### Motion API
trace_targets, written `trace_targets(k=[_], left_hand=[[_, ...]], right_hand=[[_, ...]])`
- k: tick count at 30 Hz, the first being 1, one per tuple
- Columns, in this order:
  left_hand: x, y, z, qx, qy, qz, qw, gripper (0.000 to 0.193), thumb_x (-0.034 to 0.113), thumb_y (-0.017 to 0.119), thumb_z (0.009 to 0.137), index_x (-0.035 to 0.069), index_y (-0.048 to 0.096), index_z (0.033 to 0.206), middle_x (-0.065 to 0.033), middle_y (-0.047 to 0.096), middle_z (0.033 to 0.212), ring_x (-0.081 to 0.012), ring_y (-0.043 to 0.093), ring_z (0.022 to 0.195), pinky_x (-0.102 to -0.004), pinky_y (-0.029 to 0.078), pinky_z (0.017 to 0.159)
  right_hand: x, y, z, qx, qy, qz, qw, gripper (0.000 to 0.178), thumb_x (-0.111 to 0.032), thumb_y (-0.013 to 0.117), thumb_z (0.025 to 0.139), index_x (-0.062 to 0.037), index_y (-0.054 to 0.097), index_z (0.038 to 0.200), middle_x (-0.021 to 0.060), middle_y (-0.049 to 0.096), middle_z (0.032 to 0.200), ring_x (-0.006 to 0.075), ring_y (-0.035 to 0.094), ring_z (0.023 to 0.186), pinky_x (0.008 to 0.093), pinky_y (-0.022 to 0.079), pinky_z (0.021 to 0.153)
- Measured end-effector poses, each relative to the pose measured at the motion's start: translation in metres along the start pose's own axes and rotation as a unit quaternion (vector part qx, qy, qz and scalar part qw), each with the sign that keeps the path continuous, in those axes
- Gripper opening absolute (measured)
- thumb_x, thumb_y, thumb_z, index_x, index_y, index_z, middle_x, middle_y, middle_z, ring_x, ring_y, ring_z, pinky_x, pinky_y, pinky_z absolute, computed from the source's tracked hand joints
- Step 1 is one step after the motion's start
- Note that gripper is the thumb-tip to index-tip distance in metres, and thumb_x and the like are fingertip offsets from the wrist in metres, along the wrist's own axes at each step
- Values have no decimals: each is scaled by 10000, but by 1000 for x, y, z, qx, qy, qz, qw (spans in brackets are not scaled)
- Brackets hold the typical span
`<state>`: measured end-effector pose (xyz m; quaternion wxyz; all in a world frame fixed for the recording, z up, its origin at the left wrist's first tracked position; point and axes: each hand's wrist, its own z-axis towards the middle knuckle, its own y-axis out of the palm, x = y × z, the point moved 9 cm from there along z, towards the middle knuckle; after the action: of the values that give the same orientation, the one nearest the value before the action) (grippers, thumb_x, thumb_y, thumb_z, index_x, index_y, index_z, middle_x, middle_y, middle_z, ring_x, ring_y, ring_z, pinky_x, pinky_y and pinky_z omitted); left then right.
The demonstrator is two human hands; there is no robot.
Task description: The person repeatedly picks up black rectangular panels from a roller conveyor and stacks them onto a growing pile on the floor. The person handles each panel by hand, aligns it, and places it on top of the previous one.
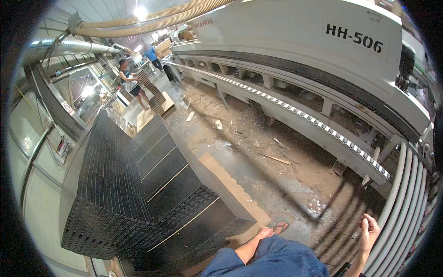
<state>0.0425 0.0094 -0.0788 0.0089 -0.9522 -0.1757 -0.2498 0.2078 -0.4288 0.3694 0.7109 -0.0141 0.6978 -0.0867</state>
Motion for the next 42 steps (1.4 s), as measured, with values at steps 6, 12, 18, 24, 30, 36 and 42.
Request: trace_targets(k=[6, 12, 18, 24, 30, 36, 42], left_hand=[[-10, 9, -1, 11, -10, 9, 1000, 273, 155, 656, 896, -41, 639, 1086, -160, 687, 975, -247, 681, 858, -348, 582, 756], [3, 13, -6, 10, -14, 26, 1000, 253, 159, 644, 907, -33, 649, 1070, -163, 687, 978, -246, 682, 865, -340, 583, 750], [-1, 13, 2, -6, 3, 20, 1000, 221, 183, 616, 933, -22, 649, 1009, -152, 698, 950, -249, 695, 849, -344, 585, 745], [-4, 18, 5, -23, -3, 2, 1000, 219, 175, 621, 929, -19, 638, 1029, -158, 689, 967, -254, 684, 871, -349, 576, 759], [-18, 13, 23, -39, -13, -25, 999, 227, 158, 643, 914, -18, 644, 1056, -143, 677, 951, -235, 668, 861, -344, 565, 756], [-17, 18, 29, -40, -14, 6, 999, 237, 180, 639, 921, -9, 636, 1063, -138, 674, 958, -234, 665, 852, -344, 563, 753], [-12, 20, 27, -34, -18, 25, 999, 246, 184, 632, 925, -14, 634, 1072, -144, 672, 975, -234, 661, 865, -344, 564, 748]], right_hand=[[15, -18, -12, 17, 15, -16, 1000, 204, -93, 616, 955, 26, 657, 1116, 39, 682, 946, 110, 627, 855, 247, 505, 786], [14, -16, -15, 26, 22, -4, 999, 191, -73, 602, 957, 25, 657, 1111, 37, 682, 941, 108, 626, 849, 248, 507, 787], [18, -16, -17, 25, 24, -15, 999, 202, -87, 611, 956, 22, 658, 1119, 34, 679, 945, 104, 622, 833, 247, 510, 774], [25, -17, -17, 25, 22, -24, 999, 212, -97, 618, 954, 23, 658, 1123, 29, 673, 941, 104, 617, 818, 245, 507, 751], [16, -10, -17, 16, 17, -11, 1000, 208, -93, 617, 951, 32, 656, 1113, 29, 663, 915, 100, 600, 791, 243, 487, 725], [23, -15, -17, 25, 30, -6, 999, 204, -97, 622, 948, 35, 662, 1098, 33, 665, 915, 104, 604, 809, 243, 485, 746], [23, -16, -18, 28, 30, -11, 999, 207, -106, 629, 944, 33, 665, 1093, 40, 672, 930, 108, 612, 826, 242, 488, 760]])
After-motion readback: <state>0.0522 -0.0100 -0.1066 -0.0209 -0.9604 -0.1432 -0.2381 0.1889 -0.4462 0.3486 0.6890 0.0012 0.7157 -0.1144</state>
